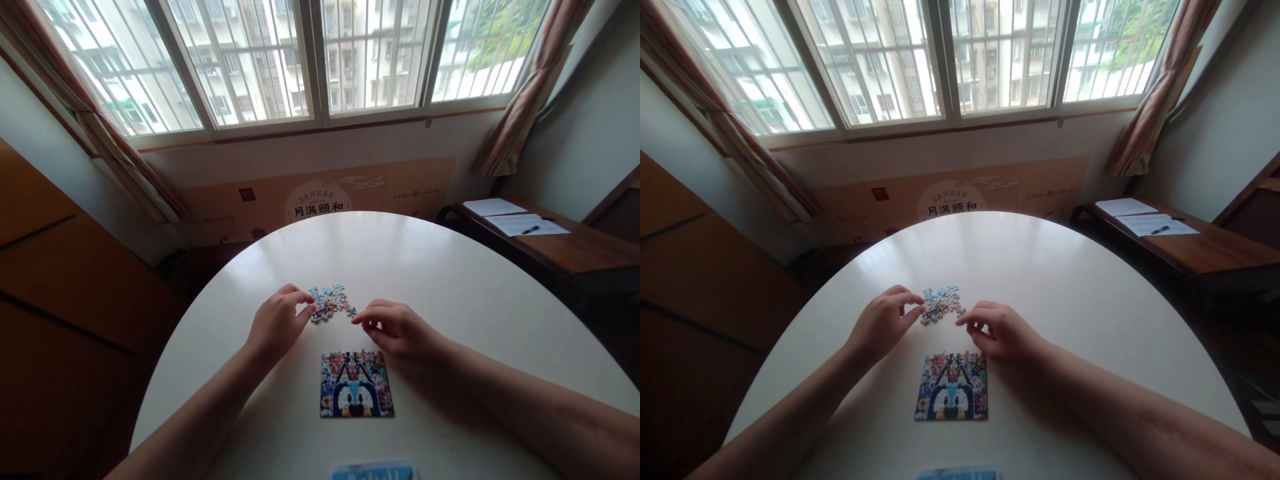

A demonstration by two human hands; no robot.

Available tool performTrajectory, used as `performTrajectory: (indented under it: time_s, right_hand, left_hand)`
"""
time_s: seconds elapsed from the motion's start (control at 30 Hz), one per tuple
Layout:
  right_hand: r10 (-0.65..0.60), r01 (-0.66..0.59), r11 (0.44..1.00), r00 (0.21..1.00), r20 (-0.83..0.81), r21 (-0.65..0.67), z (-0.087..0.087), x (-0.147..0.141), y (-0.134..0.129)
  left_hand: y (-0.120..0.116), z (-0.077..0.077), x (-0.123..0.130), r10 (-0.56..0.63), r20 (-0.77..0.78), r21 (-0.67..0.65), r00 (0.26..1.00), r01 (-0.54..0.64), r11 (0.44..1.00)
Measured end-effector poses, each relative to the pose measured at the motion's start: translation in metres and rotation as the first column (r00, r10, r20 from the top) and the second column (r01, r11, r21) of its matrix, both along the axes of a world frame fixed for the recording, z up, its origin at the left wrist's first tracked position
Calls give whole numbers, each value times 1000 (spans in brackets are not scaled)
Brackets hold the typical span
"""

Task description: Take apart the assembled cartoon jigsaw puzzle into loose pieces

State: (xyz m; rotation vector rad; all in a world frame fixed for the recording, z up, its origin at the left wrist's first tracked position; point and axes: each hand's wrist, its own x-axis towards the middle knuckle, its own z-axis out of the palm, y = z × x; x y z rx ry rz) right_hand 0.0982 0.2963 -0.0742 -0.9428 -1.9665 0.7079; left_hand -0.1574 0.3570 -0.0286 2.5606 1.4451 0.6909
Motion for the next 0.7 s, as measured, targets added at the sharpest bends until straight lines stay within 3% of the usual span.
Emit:
performTrajectory:
  time_s: [0.2, 0.4, 0.7]
  right_hand:
    - [24, -27, 999, 998, 64, 47, 5, 0, -3]
    - [132, -164, 978, 965, 226, 127, 9, -2, -8]
    - [142, -241, 956, 879, 456, 168, 12, -6, -16]
  left_hand:
    - [-10, 8, 2, -75, 32, 19, 997, 74, 997]
    - [-22, 14, 7, -296, -37, -136, 955, 288, 948]
    - [-40, 19, 7, -307, -254, -266, 917, 239, 934]
